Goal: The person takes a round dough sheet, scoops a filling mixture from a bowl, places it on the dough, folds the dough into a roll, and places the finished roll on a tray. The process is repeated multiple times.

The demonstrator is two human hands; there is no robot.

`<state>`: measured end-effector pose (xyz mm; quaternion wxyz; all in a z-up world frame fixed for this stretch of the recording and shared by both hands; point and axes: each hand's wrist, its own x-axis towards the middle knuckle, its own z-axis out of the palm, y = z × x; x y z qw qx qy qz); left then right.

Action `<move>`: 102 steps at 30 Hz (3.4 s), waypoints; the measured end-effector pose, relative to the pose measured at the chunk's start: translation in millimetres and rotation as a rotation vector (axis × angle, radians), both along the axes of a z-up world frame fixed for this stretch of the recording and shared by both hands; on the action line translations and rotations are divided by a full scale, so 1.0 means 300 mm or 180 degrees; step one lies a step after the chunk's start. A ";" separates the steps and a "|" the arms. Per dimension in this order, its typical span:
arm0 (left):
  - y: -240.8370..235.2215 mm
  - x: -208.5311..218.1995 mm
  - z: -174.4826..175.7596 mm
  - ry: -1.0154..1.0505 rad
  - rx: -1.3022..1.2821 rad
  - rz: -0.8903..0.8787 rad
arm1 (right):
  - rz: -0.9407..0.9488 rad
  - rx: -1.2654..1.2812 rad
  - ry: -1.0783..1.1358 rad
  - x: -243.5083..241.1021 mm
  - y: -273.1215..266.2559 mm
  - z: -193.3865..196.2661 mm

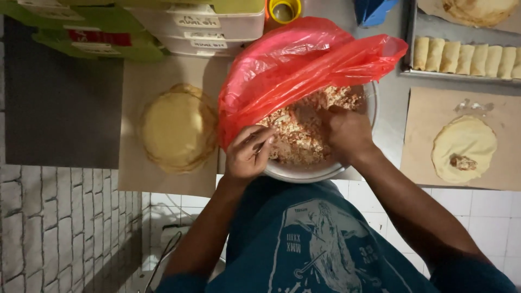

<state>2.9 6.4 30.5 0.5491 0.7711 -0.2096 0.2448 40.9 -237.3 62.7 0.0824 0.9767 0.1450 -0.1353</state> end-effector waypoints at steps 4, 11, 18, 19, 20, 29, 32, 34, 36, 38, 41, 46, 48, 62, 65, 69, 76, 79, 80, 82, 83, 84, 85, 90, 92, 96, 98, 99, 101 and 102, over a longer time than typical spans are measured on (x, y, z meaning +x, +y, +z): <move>0.023 -0.014 -0.006 0.0093 -0.0042 0.0109 | 0.0459 -0.0299 -0.0180 -0.034 0.006 -0.048; 0.035 0.007 -0.042 -0.0459 0.0653 0.0543 | -0.0255 0.1834 -0.0086 -0.018 -0.131 -0.147; -0.138 0.037 0.030 -0.0539 0.0230 0.0356 | -0.0537 0.3738 0.0358 -0.063 -0.406 0.078; -0.176 0.043 0.032 -0.0529 0.0202 0.0292 | -0.0602 0.3719 0.0328 -0.094 -0.488 0.090; -0.219 0.045 0.034 -0.0598 0.0328 0.0179 | -0.0541 0.3805 0.0351 -0.129 -0.574 0.101; -0.956 -0.118 0.082 -0.0288 0.0450 -0.0378 | -0.0566 0.2084 0.0352 -0.406 -1.479 0.137; -1.240 -0.216 0.040 -0.0264 0.0407 -0.0502 | -0.0216 0.1783 -0.0097 -0.480 -1.692 -0.009; -1.399 -0.281 -0.040 -0.0162 0.0442 -0.0594 | -0.0150 0.1567 -0.0248 -0.528 -1.753 -0.074; -1.523 -0.290 -0.173 -0.1474 0.0560 -0.0160 | -0.0011 0.1846 -0.0464 -0.512 -1.757 -0.098; -1.594 -0.368 -0.139 -0.1096 0.0558 -0.0131 | 0.0143 0.1733 -0.0480 -0.520 -1.780 -0.133; -1.671 -0.411 -0.107 -0.0620 0.0287 -0.0366 | 0.0396 0.1602 -0.0665 -0.493 -1.802 -0.167; -1.771 -0.443 -0.218 -0.0643 0.0073 -0.0560 | 0.0519 0.1598 -0.0611 -0.480 -1.827 -0.183; -1.791 -0.444 -0.266 -0.0679 0.0375 -0.0527 | 0.0646 0.1607 -0.0605 -0.481 -1.833 -0.184; -1.778 -0.490 -0.316 -0.0487 0.0877 -0.0646 | 0.0484 0.1439 -0.1137 -0.516 -1.883 -0.201; -1.767 -0.486 -0.199 -0.0418 0.0758 -0.0271 | 0.0132 0.1749 -0.1058 -0.553 -1.907 -0.210; -1.740 -0.509 -0.159 -0.0176 0.0639 -0.0110 | -0.0233 0.2459 -0.0746 -0.572 -1.891 -0.244; -1.769 -0.515 -0.189 -0.0203 0.0318 -0.0209 | -0.0033 0.2305 -0.1071 -0.567 -1.855 -0.277; -1.781 -0.510 -0.198 -0.0243 0.0390 -0.0259 | -0.0108 0.2320 -0.1071 -0.582 -1.860 -0.271; -1.789 -0.505 -0.183 -0.0235 0.0375 -0.0222 | -0.0141 0.2400 -0.1094 -0.591 -1.858 -0.270; -1.788 -0.499 -0.157 -0.0215 0.0360 -0.0166 | -0.0160 0.2481 -0.1099 -0.606 -1.859 -0.265; -1.775 -0.494 -0.147 -0.0493 0.0588 0.0087 | -0.0029 0.2643 -0.1225 -0.614 -1.859 -0.260; -1.763 -0.488 -0.137 -0.0771 0.0815 0.0341 | 0.0102 0.2805 -0.1352 -0.622 -1.859 -0.256; -1.750 -0.487 -0.138 -0.0764 0.0814 0.0341 | 0.0100 0.2803 -0.1345 -0.624 -1.852 -0.255; -1.707 -0.484 -0.166 -0.0103 0.0261 0.0247 | 0.0868 0.2597 -0.2052 -0.622 -1.803 -0.238; -1.732 -0.489 -0.191 -0.0111 0.0344 0.0175 | 0.0899 0.2550 -0.2129 -0.621 -1.812 -0.245; -1.774 -0.498 -0.216 -0.0068 0.0229 -0.0006 | 0.0819 0.2409 -0.2129 -0.637 -1.814 -0.247; -1.794 -0.489 -0.231 -0.0124 0.0240 0.0053 | 0.0789 0.2444 -0.2090 -0.635 -1.818 -0.244; -1.804 -0.491 -0.238 -0.0154 0.0248 0.0110 | 0.0748 0.2478 -0.2026 -0.639 -1.819 -0.242; -1.801 -0.486 -0.218 -0.0163 0.0299 0.0110 | 0.0691 0.2510 -0.2015 -0.638 -1.820 -0.251; -1.799 -0.482 -0.208 -0.0170 0.0350 0.0115 | 0.0637 0.2544 -0.1999 -0.636 -1.821 -0.255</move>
